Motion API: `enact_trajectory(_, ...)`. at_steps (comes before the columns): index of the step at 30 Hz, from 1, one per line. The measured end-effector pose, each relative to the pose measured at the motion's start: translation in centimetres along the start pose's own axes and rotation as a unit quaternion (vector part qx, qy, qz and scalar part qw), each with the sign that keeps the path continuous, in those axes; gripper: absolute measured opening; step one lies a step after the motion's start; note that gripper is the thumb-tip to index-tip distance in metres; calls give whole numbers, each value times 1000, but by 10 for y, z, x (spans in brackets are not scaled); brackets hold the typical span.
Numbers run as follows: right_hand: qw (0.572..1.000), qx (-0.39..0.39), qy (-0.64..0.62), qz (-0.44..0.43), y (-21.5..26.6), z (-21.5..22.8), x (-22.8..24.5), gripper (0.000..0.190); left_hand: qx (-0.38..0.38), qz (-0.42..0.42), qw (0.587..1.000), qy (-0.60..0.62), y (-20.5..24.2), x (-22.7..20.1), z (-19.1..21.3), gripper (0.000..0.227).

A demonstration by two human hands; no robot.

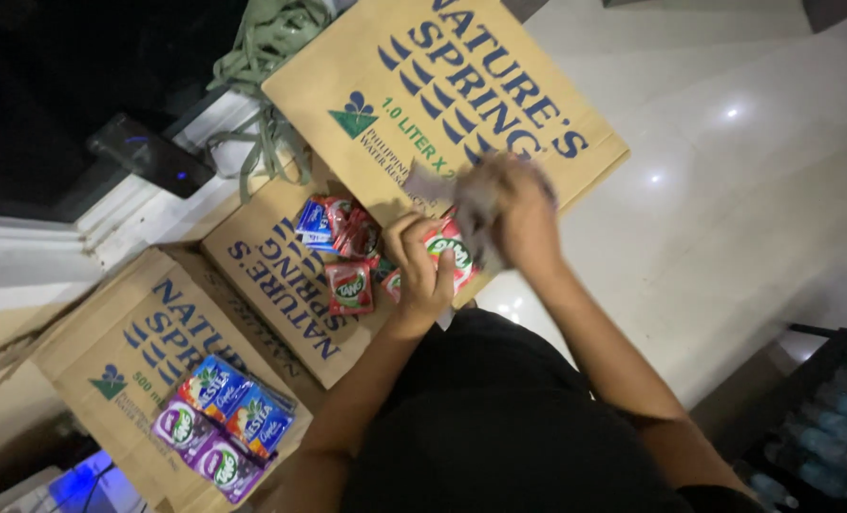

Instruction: The person wipes the surface of stacked cardboard boxes with a cloth. They then pick up small packets of drink mix, wipe them, and place them back on the boxes. Finally, they walk to a nearby shelf and place some of the packets on it.

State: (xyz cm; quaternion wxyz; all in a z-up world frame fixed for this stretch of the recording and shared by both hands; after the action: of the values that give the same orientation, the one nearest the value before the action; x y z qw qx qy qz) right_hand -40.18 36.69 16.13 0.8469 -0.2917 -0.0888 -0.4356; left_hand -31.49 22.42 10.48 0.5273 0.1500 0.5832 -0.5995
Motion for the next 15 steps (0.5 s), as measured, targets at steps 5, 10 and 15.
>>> enact_trajectory(5,999,-30,6,-37,-20,5,-23,56,-55,60,983,-167,21,15,26,28)
enact_trajectory(10,998,-45,-15,-40,-22,1,-54,55,-31,163,986,-20,51,37,32,55)
enact_trajectory(15,995,-55,-67,-57,-35,12,-72,54,-16,281,959,-24,39,31,25,52)
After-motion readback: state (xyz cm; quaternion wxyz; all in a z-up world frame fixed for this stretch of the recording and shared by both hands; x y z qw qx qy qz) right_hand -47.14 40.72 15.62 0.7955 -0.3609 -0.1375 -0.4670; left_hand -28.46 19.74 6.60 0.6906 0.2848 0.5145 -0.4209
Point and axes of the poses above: each hand's wrist, its own y-axis away from the middle knuckle, its own z-axis out of the back of the hand, x = y × z, the point moved 5 cm from there along -y, towards the middle knuckle, and after that the axes turned 3 degrees about -x, right-handed, at the moved point
